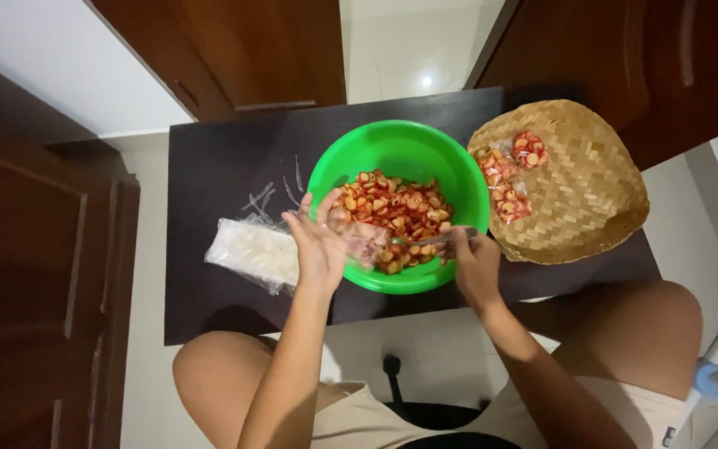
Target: A person is scooping sliced food items from a green bowl into small plastic bags using a spoon while sitting on the floor.
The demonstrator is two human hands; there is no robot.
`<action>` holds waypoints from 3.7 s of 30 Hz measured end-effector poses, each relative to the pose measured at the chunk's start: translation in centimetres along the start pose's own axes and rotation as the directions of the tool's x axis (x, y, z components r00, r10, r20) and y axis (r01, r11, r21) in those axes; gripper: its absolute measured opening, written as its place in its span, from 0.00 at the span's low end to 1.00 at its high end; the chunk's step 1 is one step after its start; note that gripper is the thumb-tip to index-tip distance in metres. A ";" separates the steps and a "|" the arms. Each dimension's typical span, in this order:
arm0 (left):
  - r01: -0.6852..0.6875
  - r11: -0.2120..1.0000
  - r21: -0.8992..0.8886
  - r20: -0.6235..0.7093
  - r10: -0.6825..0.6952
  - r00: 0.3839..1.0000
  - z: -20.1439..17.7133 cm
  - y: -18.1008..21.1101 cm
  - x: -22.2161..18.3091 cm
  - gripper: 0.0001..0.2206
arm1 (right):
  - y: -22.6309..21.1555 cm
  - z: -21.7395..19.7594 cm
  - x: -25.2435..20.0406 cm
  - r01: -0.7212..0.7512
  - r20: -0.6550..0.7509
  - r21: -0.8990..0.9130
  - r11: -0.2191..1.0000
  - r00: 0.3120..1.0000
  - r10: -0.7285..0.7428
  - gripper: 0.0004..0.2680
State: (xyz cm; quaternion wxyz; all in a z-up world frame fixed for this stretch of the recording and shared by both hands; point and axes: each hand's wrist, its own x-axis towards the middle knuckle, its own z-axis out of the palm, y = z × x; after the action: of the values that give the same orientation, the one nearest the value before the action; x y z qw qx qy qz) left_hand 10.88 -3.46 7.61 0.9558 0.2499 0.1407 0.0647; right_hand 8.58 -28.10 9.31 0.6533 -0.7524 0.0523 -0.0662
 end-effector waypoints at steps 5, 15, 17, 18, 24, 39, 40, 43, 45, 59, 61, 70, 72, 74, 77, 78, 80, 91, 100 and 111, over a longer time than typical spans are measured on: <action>0.011 0.999 -0.047 -0.036 -0.013 0.999 0.0 0.5 0.7 0.31 | 2.1 -1.5 0.8 -0.113 -0.077 0.205 0.972 0.988 0.131 0.12; -0.040 0.998 -0.056 -0.001 0.040 0.999 0.5 0.2 0.4 0.25 | -3.0 -2.5 0.0 -0.137 -0.177 0.355 0.925 0.961 0.211 0.10; -0.039 0.998 -0.059 -0.006 0.039 0.999 0.3 -0.1 0.5 0.28 | -3.9 -2.7 -0.1 -0.116 -0.153 0.414 0.903 0.969 0.195 0.10; -0.042 0.997 -0.062 0.001 0.042 0.999 0.0 -0.3 0.7 0.28 | -4.3 -2.5 -0.2 -0.109 -0.154 0.414 0.904 0.970 0.187 0.10; -0.027 0.997 -0.078 0.029 0.029 0.999 1.2 -0.2 -0.2 0.30 | -4.9 -2.3 -0.1 -0.062 -0.144 0.462 0.885 0.979 0.144 0.09; -0.006 0.998 0.059 0.005 0.006 1.000 3.2 -1.2 -1.8 0.25 | -7.3 1.1 -1.6 -0.094 -0.078 0.464 0.881 0.986 0.146 0.09; 0.003 0.999 0.041 -0.010 -0.003 1.000 3.7 -1.1 -2.2 0.24 | -7.8 1.5 -2.0 -0.064 -0.069 0.421 0.905 0.992 0.102 0.09; 0.020 0.999 0.027 -0.015 -0.020 1.000 3.7 -1.6 -2.1 0.25 | -8.2 1.8 -2.6 0.003 -0.047 0.328 0.945 0.999 0.013 0.10; 0.027 0.999 0.032 -0.006 -0.027 1.000 3.7 -1.7 -2.2 0.25 | -8.4 1.9 -2.8 0.040 -0.033 0.277 0.960 0.999 -0.032 0.10; 0.208 0.973 -0.103 0.104 -0.197 0.975 4.1 -2.2 -3.1 0.35 | -8.5 1.7 -2.8 0.202 -0.042 0.130 0.971 0.979 -0.198 0.10; 0.213 0.972 -0.098 0.114 -0.201 0.973 3.7 -2.7 -3.0 0.36 | -8.4 2.2 -3.1 0.234 0.003 0.111 0.966 0.972 -0.236 0.09; 0.333 0.929 -0.161 0.091 -0.322 0.942 3.3 -2.4 -3.2 0.29 | -8.7 2.1 -3.3 0.378 0.008 0.062 0.924 0.925 -0.380 0.09; 0.347 0.927 -0.140 0.096 -0.336 0.937 3.5 -2.2 -3.3 0.27 | -8.1 2.0 -3.0 0.370 -0.027 0.067 0.927 0.929 -0.369 0.09; 0.371 0.927 -0.058 0.131 -0.362 0.923 2.5 -2.8 -2.7 0.26 | -7.3 1.8 -2.6 0.224 -0.012 0.202 0.953 0.974 -0.226 0.10; 0.401 0.916 -0.030 0.171 -0.391 0.905 0.4 -5.2 -2.0 0.27 | -7.9 2.6 -2.9 0.129 -0.064 0.257 0.958 0.991 -0.116 0.10; 0.402 0.915 -0.029 0.173 -0.392 0.904 0.9 -5.0 -2.5 0.27 | -7.5 2.7 -2.9 0.130 -0.066 0.257 0.958 0.991 -0.116 0.10; 0.412 0.911 0.030 0.219 -0.408 0.886 1.8 -4.8 -3.5 0.32 | -6.8 2.8 -2.9 0.125 -0.090 0.221 0.967 0.990 -0.107 0.08; 0.212 0.968 -0.137 0.303 -0.163 0.939 10.3 0.8 -9.2 0.27 | -8.5 2.1 -1.7 -0.057 -0.094 0.355 0.933 0.991 0.096 0.07; 0.134 0.942 -0.306 -0.074 -0.164 0.984 7.7 -0.2 -6.7 0.18 | -7.7 3.3 -3.0 -0.025 -0.129 0.192 0.981 0.990 0.051 0.07; 0.128 0.939 -0.320 0.014 -0.131 0.991 5.5 -1.4 -5.0 0.21 | -6.6 3.7 -2.7 -0.012 -0.093 0.319 0.948 0.995 0.044 0.07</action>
State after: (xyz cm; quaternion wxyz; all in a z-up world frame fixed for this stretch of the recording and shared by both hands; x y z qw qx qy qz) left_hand 7.83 -8.18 12.64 0.9853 0.0814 0.1482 0.0248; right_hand 6.52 -23.16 15.24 0.7635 -0.6322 0.0839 -0.1014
